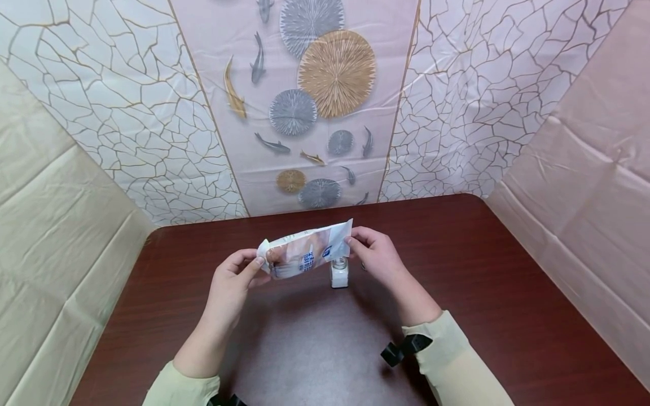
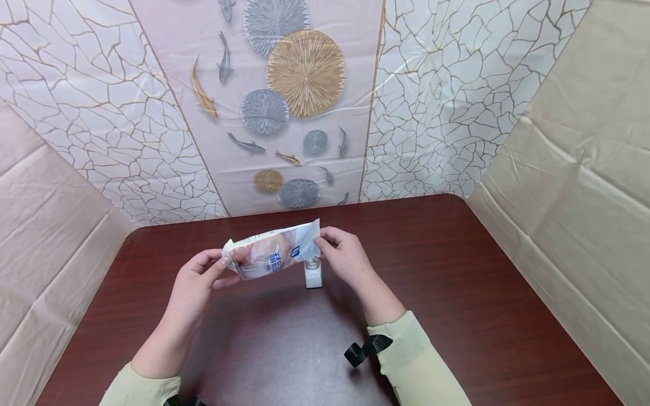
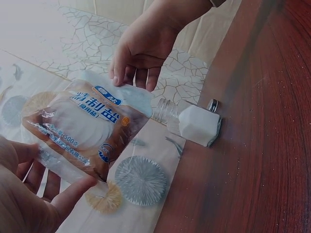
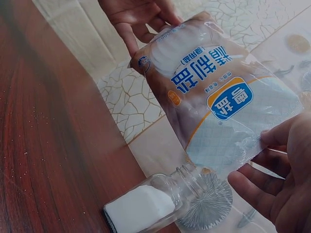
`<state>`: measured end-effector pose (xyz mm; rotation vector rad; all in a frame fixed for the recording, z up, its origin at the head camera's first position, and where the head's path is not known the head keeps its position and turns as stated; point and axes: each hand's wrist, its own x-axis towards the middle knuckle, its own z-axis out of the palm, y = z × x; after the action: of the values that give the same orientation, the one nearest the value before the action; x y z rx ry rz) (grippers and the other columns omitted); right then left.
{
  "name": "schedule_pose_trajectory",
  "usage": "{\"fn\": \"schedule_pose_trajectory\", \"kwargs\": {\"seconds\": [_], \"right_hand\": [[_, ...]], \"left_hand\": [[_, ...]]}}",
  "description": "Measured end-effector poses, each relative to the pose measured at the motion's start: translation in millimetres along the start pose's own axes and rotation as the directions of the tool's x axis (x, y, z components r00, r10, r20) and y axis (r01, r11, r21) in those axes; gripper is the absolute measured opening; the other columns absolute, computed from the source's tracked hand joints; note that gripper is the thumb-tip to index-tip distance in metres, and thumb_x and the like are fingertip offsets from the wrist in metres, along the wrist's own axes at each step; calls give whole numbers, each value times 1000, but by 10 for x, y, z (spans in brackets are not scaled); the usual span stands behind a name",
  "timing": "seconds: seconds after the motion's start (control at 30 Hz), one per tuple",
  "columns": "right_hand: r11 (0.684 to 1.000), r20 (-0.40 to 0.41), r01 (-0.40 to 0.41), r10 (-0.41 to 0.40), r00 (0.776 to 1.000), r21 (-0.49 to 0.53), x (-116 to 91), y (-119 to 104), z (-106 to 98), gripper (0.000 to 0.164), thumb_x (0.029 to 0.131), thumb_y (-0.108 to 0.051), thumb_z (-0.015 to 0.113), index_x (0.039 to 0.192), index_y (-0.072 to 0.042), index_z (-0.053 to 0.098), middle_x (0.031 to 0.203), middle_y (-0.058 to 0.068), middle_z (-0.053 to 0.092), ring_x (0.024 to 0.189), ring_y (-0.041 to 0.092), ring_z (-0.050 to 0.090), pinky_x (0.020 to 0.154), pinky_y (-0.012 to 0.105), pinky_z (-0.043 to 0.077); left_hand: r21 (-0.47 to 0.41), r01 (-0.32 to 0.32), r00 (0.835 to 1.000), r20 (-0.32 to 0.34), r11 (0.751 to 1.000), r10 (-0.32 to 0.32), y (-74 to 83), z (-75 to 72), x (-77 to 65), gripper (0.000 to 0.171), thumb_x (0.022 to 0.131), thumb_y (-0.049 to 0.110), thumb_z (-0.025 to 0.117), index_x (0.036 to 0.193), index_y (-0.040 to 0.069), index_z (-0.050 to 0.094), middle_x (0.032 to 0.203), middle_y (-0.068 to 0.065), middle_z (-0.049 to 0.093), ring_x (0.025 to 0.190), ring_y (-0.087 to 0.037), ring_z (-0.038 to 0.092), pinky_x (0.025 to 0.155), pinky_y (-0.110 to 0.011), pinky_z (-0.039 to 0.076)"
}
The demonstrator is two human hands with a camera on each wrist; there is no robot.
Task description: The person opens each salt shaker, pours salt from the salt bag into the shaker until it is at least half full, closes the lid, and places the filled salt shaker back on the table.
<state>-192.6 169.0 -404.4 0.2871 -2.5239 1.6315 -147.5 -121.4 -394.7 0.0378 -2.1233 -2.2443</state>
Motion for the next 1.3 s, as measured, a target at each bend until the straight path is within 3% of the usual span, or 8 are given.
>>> {"fn": "schedule_pose_trajectory", "kwargs": {"seconds": [0.77,1.0,1.3], "right_hand": [[1000,-2,-3,3,1000,-7,-3,-29,3,13,98,-17,63,107,-11,71,88,8,70,69,21,63,46,31,46],[999,-10,27,-27,1000,-23,12,-46,19,12,97,-14,63,104,-9,71,84,7,69,68,20,62,46,31,47],[998,0,35,-35,999,-45,9,-66,22,11,98,-14,63,103,-10,71,83,10,69,68,21,60,45,31,46]], "left_hand": [[-7,3,1000,9,1000,-3,-51,-38,18,22,97,4,61,117,-5,61,105,-11,62,96,-22,62,79,-39,59],[-71,-25,1000,5,997,25,-57,-25,6,18,97,-3,59,113,-9,60,100,-9,62,92,-19,64,79,-41,59],[-117,-10,1000,-8,993,9,-135,-49,1,17,96,-2,59,112,-8,61,99,-8,63,93,-18,65,80,-42,59]]}}
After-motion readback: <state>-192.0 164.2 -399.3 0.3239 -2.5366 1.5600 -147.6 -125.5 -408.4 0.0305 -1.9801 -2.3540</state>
